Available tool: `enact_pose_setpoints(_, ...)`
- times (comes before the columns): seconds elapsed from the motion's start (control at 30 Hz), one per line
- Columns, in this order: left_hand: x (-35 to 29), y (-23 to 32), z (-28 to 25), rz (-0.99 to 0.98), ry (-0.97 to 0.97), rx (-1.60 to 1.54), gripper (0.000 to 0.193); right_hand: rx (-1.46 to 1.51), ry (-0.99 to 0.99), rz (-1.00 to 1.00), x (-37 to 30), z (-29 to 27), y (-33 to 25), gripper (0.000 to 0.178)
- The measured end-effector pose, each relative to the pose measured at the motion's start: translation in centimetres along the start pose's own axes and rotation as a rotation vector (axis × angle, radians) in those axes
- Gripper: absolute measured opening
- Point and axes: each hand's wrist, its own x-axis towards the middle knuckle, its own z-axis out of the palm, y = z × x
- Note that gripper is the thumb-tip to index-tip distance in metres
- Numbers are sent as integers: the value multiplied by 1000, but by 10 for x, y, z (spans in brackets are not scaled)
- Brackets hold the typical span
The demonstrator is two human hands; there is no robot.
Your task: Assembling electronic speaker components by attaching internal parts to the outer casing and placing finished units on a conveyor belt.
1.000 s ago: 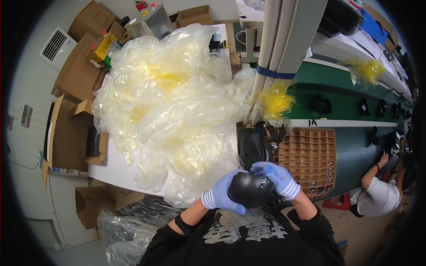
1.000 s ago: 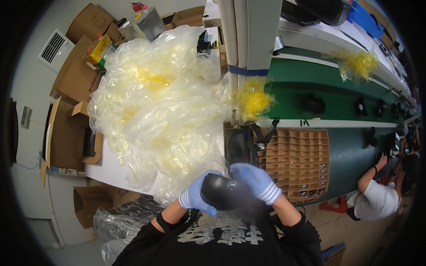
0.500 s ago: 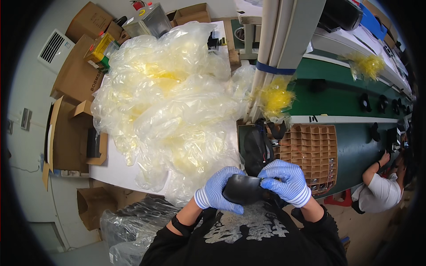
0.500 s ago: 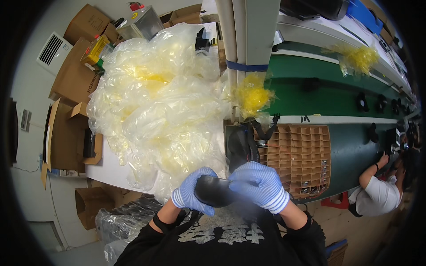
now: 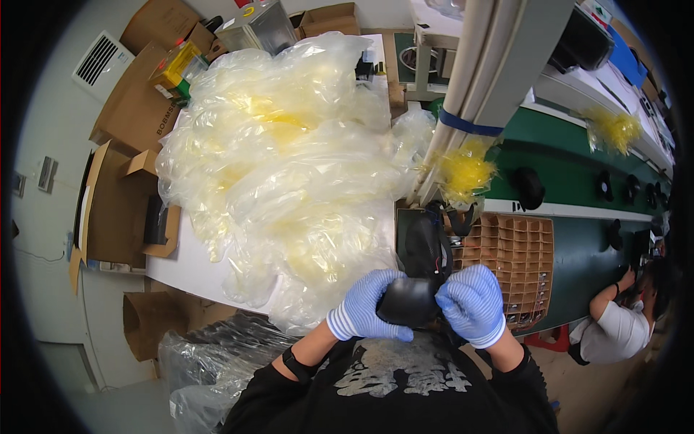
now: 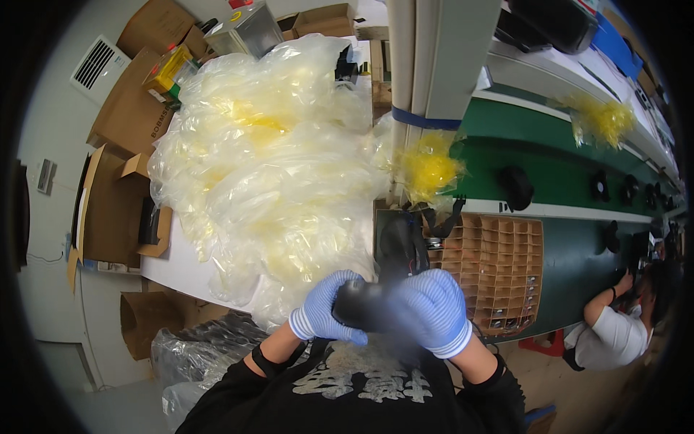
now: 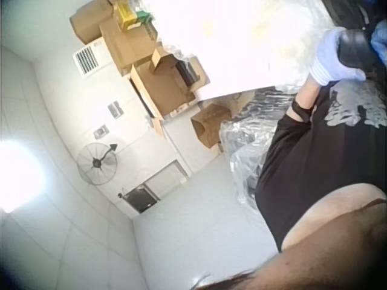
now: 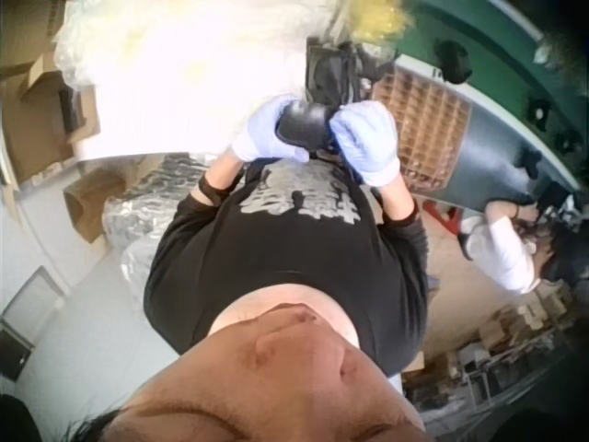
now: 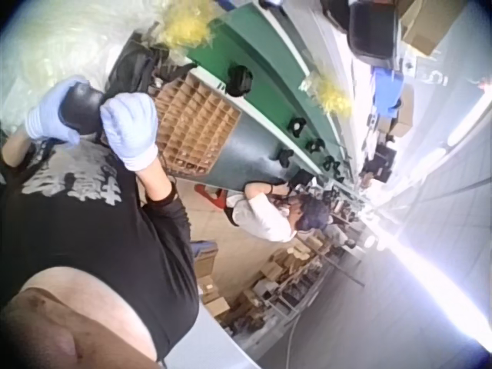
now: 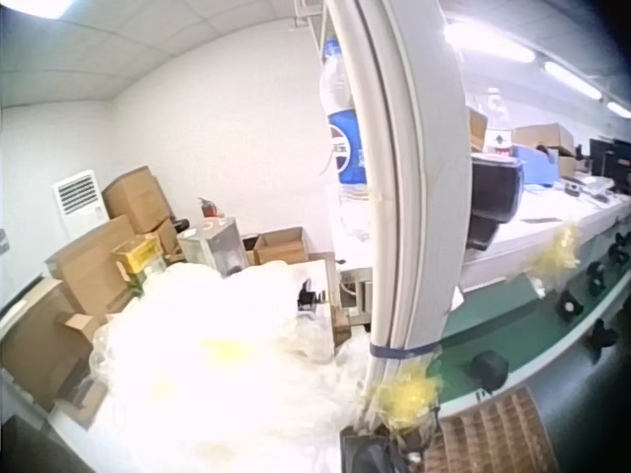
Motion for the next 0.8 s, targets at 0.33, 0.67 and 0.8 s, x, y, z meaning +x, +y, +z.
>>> enact_pose_setpoints(0.33, 2, -23, 1, -127, 297, -351, 80, 265, 507, 419, 14, 11, 56, 7)
enact_pose_setpoints(0.67, -2, -21, 4, -90, 344, -519, 78, -90, 529, 201, 46, 15, 122, 25)
enact_pose_setpoints(0.8, 5, -20, 4, -98, 281, -555, 79, -54, 673, 670, 15, -18, 161, 33)
